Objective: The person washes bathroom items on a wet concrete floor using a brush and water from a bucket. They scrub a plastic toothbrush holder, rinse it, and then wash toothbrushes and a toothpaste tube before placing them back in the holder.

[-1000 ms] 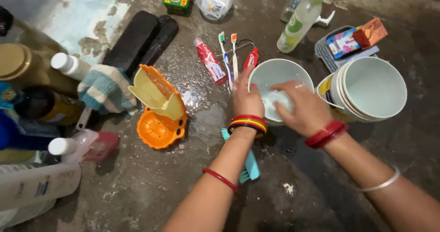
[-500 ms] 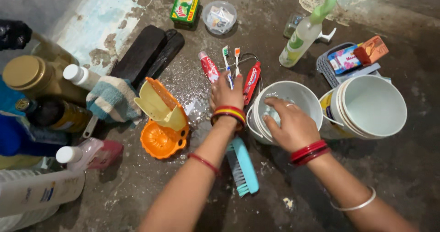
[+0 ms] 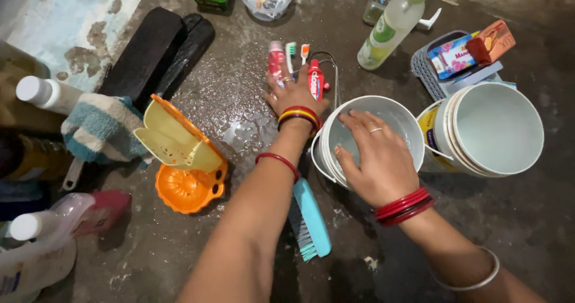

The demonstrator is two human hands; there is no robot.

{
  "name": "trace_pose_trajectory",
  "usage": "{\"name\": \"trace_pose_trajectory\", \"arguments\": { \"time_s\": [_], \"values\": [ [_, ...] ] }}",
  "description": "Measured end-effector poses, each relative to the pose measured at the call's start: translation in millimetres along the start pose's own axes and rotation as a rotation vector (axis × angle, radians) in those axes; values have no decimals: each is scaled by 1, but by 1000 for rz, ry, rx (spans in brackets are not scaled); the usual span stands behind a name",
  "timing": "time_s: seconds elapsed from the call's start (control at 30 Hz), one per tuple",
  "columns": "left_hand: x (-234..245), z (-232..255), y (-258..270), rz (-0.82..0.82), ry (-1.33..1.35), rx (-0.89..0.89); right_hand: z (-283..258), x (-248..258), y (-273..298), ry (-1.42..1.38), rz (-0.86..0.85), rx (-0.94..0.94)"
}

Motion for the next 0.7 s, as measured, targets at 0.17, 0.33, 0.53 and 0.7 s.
{"name": "trace_pose_trajectory", "arguments": {
  "time_s": [0.17,0.33,0.53,0.7],
  "values": [
    [-24,-15,1,213,121,-107,0,1,-1,-1,-3,6],
    [-19,-30,4,280,169,-149,4,-3,1,5,-8,2],
    [-18,-60,33,158,244,-15,6,-3,2,-44,-11,8],
    [-41,-85,66,210,313,10,-2,4,1,-68,-5,-11]
  ]
}}
Point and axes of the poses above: each hand's wrist, its own y-axis away from the middle knuckle, its own x-axis out of the back of the hand, z = x × y, the point moved 1 cm from there along -y, towards the middle knuckle, and after that the axes turned 2 degrees about -z, right-handed, at the moved point
